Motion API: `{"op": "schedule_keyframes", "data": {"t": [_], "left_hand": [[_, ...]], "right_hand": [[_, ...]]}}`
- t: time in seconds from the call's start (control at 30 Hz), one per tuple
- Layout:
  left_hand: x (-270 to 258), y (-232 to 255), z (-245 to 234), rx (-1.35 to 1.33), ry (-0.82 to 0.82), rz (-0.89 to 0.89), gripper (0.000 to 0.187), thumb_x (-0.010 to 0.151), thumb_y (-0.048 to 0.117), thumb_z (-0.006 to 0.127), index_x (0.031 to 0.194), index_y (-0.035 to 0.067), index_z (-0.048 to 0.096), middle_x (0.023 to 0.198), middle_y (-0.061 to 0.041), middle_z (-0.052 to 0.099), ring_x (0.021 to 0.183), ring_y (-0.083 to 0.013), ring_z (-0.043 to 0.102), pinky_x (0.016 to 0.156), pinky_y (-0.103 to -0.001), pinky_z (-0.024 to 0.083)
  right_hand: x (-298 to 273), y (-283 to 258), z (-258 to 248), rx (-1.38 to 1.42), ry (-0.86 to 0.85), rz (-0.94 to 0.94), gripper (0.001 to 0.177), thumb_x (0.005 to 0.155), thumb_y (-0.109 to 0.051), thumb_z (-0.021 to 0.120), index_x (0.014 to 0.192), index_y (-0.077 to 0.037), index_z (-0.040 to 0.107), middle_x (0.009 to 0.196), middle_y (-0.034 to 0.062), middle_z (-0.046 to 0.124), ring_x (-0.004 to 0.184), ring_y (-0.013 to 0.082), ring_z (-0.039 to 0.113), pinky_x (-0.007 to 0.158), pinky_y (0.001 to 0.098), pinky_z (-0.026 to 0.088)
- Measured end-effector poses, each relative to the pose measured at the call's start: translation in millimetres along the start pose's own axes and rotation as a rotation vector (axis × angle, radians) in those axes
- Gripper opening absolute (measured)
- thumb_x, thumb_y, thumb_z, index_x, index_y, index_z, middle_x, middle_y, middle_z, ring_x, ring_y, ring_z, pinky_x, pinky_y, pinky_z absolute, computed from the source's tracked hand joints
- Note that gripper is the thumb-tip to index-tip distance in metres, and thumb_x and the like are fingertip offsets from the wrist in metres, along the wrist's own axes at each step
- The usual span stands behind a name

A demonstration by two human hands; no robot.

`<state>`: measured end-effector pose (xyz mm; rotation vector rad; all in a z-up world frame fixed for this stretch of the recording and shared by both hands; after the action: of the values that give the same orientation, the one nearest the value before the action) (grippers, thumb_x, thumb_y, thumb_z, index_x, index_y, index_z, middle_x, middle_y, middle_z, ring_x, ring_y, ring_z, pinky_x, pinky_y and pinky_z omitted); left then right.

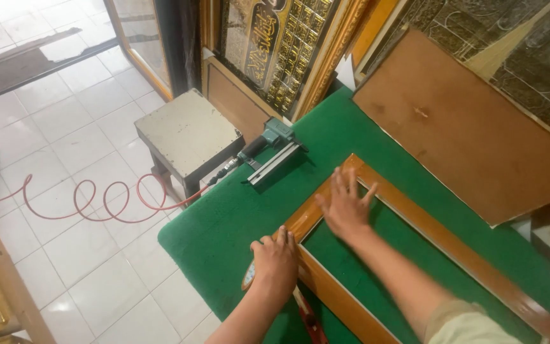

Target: Applying adhesive tape to the edges of a wooden picture frame and cleaning the surface with a cloth.

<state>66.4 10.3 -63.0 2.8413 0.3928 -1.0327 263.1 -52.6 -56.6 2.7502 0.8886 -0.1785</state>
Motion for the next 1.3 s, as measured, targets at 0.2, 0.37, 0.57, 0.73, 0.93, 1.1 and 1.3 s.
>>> {"op": "schedule_keyframes", "data": {"t": [0.2,0.37,0.57,0.73,0.93,1.1,1.3], "left_hand": [[-20.2,-5.2,-18.2,-0.053,0.164,0.015,0.059,0.117,0.025,0.035,0.175,0.013,0.043,0.182,-0.009,0.041,0.136,-0.0491,0.059,0.088,-0.062,0.051],[-46.4,3.2,-24.0,-0.017,0.388,0.196,0.061,0.111,0.033,0.045,0.170,0.016,0.051,0.175,-0.012,0.050,0.160,-0.0527,0.039,0.117,-0.076,0.034],[-116.8,132.7,6.1,-0.079,0.607,0.686,0.058,0.108,0.037,0.063,0.162,0.015,0.061,0.167,-0.016,0.059,0.162,-0.0445,0.043,0.129,-0.070,0.029],[-162.0,218.3,86.7,-0.008,0.363,1.002,0.062,0.106,0.041,0.066,0.163,0.019,0.057,0.170,-0.016,0.054,0.165,-0.0471,0.035,0.131,-0.076,0.018],[-165.4,205.0,90.8,0.066,0.302,1.007,0.062,0.107,0.041,0.064,0.165,0.020,0.055,0.174,-0.016,0.048,0.167,-0.0482,0.031,0.131,-0.079,0.014],[-121.0,144.8,44.5,0.056,0.450,0.752,0.062,0.109,0.036,0.060,0.166,0.011,0.052,0.172,-0.018,0.050,0.167,-0.0455,0.031,0.134,-0.075,0.013],[-102.7,42.1,-14.5,0.222,0.491,0.344,0.054,0.114,0.025,0.041,0.162,0.004,0.056,0.170,-0.021,0.054,0.165,-0.0472,0.032,0.135,-0.074,0.012]], "right_hand": [[-144.7,-70.7,18.1,0.188,0.011,-0.307,0.061,0.117,-0.041,0.031,0.176,-0.026,0.037,0.186,-0.0044,0.029,0.172,0.0417,0.015,0.118,0.0939,0.019],[-261.2,12.9,65.7,0.329,0.149,0.200,0.043,0.106,-0.037,0.058,0.148,-0.043,0.065,0.171,-0.0110,0.051,0.160,0.0288,0.043,0.114,0.0721,0.044],[-485.4,137.5,169.4,0.181,0.218,0.946,0.028,0.094,-0.043,0.068,0.121,-0.048,0.075,0.154,-0.0182,0.064,0.151,0.0260,0.055,0.104,0.0666,0.053],[-623.6,129.3,219.5,0.302,-0.079,1.305,0.054,0.109,-0.051,0.048,0.161,-0.065,0.048,0.184,-0.0070,0.037,0.172,0.0381,0.031,0.116,0.0891,0.031],[-615.7,105.9,173.5,0.678,0.373,1.380,0.054,0.115,-0.026,0.063,0.168,-0.016,0.060,0.155,0.0254,0.070,0.142,0.0508,0.065,0.114,0.0701,0.053],[-455.9,94.3,56.4,0.824,0.643,0.944,0.038,0.099,-0.031,0.088,0.133,-0.017,0.082,0.112,0.0134,0.087,0.109,0.0369,0.082,0.091,0.0491,0.064],[-209.4,28.5,7.2,0.832,0.370,0.380,0.031,0.095,-0.046,0.086,0.125,-0.040,0.079,0.110,-0.0070,0.089,0.112,0.0221,0.083,0.096,0.0424,0.066]]}}
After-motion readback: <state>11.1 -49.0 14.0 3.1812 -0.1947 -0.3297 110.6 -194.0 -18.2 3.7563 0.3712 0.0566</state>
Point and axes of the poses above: each hand's wrist, its own x-axis towards the middle knuckle, its own z-axis out of the palm, y = z × x, the point moved 9 cm from there along x, towards the middle knuckle
